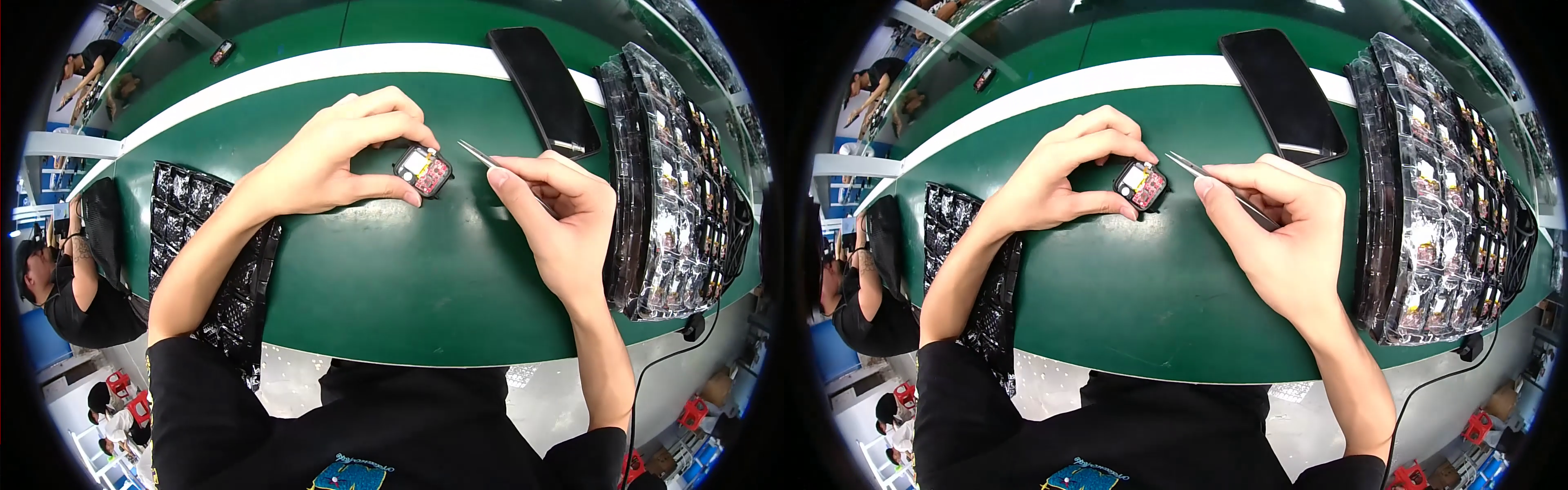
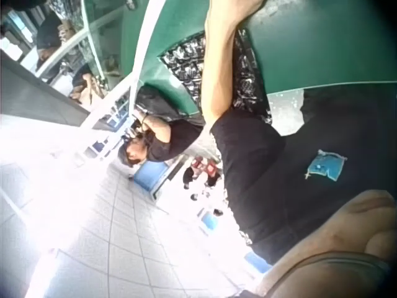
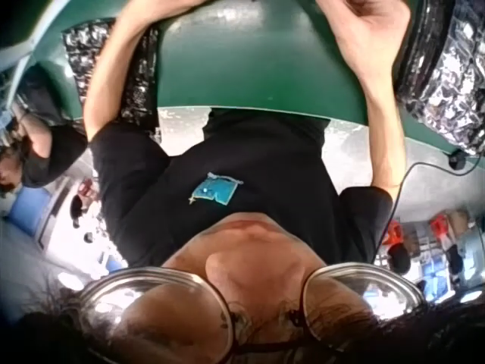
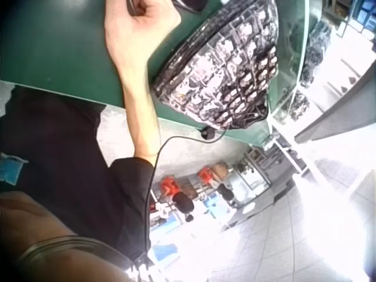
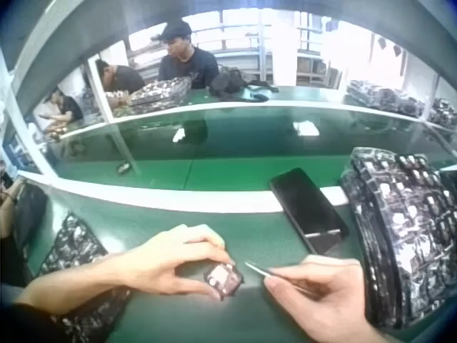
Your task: Assembling or repairing small electronic display modules using a precision tool.
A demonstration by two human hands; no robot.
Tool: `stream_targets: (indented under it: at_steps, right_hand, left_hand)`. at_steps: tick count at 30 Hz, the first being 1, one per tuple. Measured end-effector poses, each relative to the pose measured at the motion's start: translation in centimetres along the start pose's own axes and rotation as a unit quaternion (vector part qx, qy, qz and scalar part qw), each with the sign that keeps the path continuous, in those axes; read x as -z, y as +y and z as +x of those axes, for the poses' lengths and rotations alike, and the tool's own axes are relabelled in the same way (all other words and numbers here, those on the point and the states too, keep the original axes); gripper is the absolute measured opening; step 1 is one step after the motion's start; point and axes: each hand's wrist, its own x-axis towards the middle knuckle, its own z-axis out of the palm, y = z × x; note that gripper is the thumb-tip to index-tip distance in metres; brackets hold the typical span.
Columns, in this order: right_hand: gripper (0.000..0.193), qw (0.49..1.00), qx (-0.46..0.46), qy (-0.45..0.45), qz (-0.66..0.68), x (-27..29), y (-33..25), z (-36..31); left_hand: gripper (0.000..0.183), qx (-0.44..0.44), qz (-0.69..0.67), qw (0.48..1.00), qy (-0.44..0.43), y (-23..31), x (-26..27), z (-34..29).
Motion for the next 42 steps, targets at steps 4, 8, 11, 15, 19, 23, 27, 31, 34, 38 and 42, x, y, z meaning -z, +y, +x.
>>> stream_targets:
  at_steps: [4, 8, 11, 15, 19, 23, 27, 31, 34, 38, 42]
  right_hand:
    - [0.011, 1.0, 0.016, -0.016, 0.001, -0.4, -0.4, -0.3]
    - [0.01, 0.995, 0.054, -0.036, -0.074, -0.4, 0.0, -0.2]
    - [0.009, 0.99, 0.075, -0.043, -0.107, -0.5, 0.2, -0.2]
    - [0.012, 0.984, 0.044, -0.098, -0.146, -0.5, -0.9, -0.2]
    - [0.011, 0.984, 0.044, -0.089, -0.15, -0.7, -0.6, -0.1]
    - [0.011, 0.98, 0.056, -0.084, -0.169, -1.0, -0.7, 0.1]
    - [0.01, 0.979, 0.062, -0.074, -0.181, -1.0, -0.9, 0.0]
    - [0.016, 0.977, 0.113, -0.054, -0.174, -0.9, -0.2, 0.0]
    - [0.021, 0.964, 0.165, -0.043, -0.204, -1.0, -0.2, -0.1]
    - [0.026, 0.952, 0.201, -0.039, -0.23, -1.0, 0.0, -0.1]
    - [0.025, 0.949, 0.21, -0.036, -0.233, -1.2, 0.2, 0.1]
  left_hand:
    - [0.059, 0.037, -0.019, 0.999, -0.01, 0.6, 0.3, 0.1]
    - [0.058, 0.012, -0.048, 0.999, -0.001, -0.2, -0.2, -0.1]
    - [0.057, 0.007, -0.051, 0.999, 0.005, -0.2, -0.4, 0.0]
    - [0.058, -0.007, -0.059, 0.998, 0.013, -0.4, -0.6, 0.1]
    - [0.058, -0.006, -0.058, 0.998, 0.012, -0.4, -0.6, 0.2]
    - [0.058, -0.011, -0.05, 0.998, 0.022, -0.7, -0.6, 0.0]
    - [0.06, 0.017, -0.051, 0.999, 0.007, -0.4, -0.4, 0.0]
    - [0.06, 0.024, -0.058, 0.998, 0.025, -0.2, -0.6, 0.1]
    - [0.058, 0.034, -0.058, 0.997, 0.027, -0.1, -0.7, 0.0]
    - [0.057, 0.024, -0.045, 0.998, 0.029, -0.1, -0.6, 0.2]
    - [0.056, 0.026, -0.05, 0.998, 0.027, -0.2, -0.6, 0.3]
